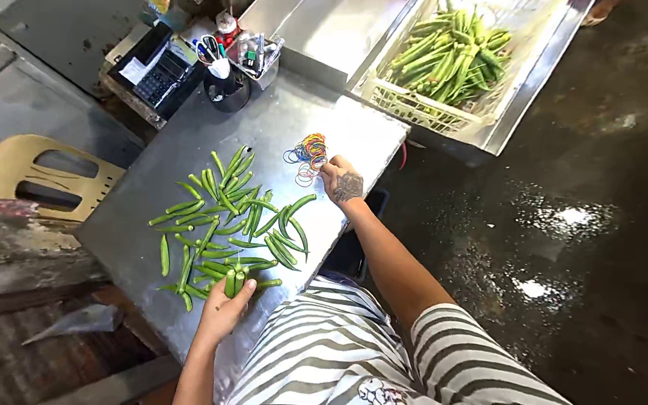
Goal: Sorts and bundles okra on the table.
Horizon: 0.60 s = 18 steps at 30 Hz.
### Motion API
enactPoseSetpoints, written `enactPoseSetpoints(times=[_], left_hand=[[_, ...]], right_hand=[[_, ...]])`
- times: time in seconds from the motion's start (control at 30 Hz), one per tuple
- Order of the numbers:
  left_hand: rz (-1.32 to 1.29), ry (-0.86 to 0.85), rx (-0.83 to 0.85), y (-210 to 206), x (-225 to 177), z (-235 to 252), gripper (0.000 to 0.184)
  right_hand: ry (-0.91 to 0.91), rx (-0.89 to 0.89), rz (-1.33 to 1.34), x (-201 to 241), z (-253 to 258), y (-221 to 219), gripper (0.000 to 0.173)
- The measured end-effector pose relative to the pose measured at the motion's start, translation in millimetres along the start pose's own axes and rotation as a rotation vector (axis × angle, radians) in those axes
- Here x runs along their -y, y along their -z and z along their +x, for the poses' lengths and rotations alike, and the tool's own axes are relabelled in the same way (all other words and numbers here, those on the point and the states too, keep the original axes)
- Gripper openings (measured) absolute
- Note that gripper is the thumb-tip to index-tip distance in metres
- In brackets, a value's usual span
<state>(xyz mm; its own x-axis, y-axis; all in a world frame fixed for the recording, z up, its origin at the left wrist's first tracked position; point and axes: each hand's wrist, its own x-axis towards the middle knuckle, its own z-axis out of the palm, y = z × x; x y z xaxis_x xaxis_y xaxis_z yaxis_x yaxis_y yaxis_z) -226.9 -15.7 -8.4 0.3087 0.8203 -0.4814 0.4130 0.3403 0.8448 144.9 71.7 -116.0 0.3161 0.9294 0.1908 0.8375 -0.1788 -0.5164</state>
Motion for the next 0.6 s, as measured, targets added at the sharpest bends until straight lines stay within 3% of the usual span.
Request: enactPoseSetpoints(times=[0.1, 0.3, 0.47, 0.53, 0.6], left_hand=[[0.056, -0.023, 0.044, -7.0, -13.4, 23.6, 0.029], [0.086, -0.009, 0.196, -33.7, -47.4, 58.5, 0.029], [0.047, -0.091, 0.209, -40.1, -50.8, 53.3, 0.028], [0.016, -0.088, 0.287, -54.3, -47.7, 54.2, 0.022], [0.029, -0.029, 0.405, -68.3, -45.5, 63.8, 0.019]], right_hand=[[-0.069, -0.049, 0.096, -0.1, 2.3, 4.9, 0.017], [-0.244, -0.14, 0.708, 12.8, -3.7, 63.7, 0.024], [-0.266, -0.139, 1.524, 68.8, -50.8, 125.3, 0.021], [-0.178, -0.08, 1.831, 61.4, -72.7, 135.9, 0.028], [-0.17, -0.01, 1.94, 50.9, -91.9, 146.7, 0.029]])
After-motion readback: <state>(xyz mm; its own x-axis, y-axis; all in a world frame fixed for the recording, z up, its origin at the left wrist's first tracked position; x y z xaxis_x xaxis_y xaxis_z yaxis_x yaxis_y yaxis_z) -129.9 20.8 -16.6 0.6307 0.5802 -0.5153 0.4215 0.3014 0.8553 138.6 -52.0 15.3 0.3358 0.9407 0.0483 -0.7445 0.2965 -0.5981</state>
